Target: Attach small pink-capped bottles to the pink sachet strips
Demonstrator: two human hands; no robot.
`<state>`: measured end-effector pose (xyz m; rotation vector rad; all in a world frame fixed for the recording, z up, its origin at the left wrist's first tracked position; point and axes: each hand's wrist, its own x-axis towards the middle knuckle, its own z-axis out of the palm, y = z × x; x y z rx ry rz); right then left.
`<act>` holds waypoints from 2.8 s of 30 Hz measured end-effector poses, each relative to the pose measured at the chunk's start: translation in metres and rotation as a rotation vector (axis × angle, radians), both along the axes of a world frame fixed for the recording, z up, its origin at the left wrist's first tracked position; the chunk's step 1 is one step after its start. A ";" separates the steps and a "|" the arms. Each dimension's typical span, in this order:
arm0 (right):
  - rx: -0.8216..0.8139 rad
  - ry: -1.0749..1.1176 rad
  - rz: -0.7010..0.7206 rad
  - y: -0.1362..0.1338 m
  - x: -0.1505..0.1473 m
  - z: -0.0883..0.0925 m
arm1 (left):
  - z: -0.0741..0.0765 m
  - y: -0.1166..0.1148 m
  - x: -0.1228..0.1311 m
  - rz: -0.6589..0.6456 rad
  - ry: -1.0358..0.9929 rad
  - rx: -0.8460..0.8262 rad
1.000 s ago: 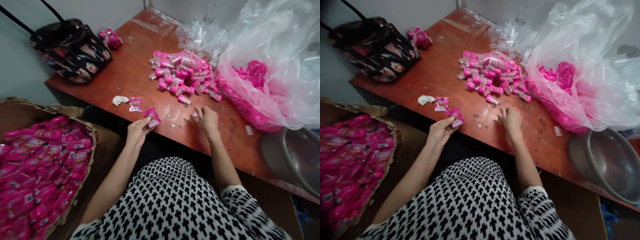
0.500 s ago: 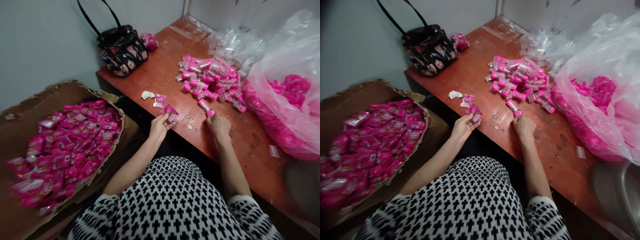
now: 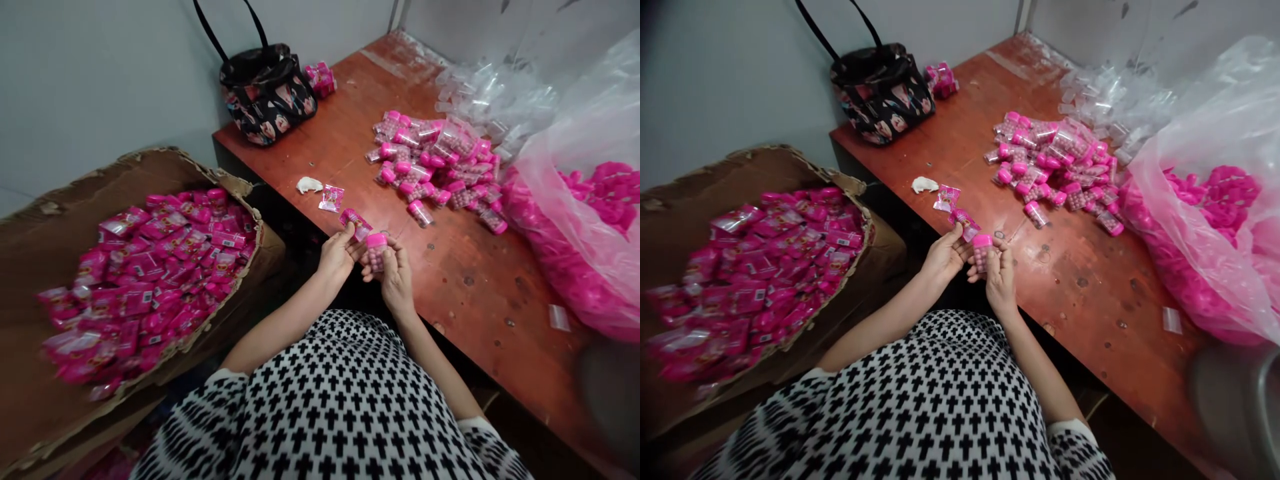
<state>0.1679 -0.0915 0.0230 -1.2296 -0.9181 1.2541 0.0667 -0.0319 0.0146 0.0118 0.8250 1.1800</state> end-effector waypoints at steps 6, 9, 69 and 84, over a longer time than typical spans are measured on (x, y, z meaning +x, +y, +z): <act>0.035 -0.144 -0.008 0.006 -0.002 -0.008 | 0.006 -0.004 0.003 -0.088 0.035 0.083; 0.030 -0.187 -0.004 0.007 -0.001 -0.013 | 0.009 -0.005 0.001 -0.100 0.082 0.145; 0.045 -0.148 0.257 0.038 -0.008 -0.009 | -0.033 0.065 -0.078 -0.115 1.743 0.730; 0.111 -0.123 0.094 0.116 -0.013 -0.025 | -0.028 0.041 -0.050 0.060 1.349 0.824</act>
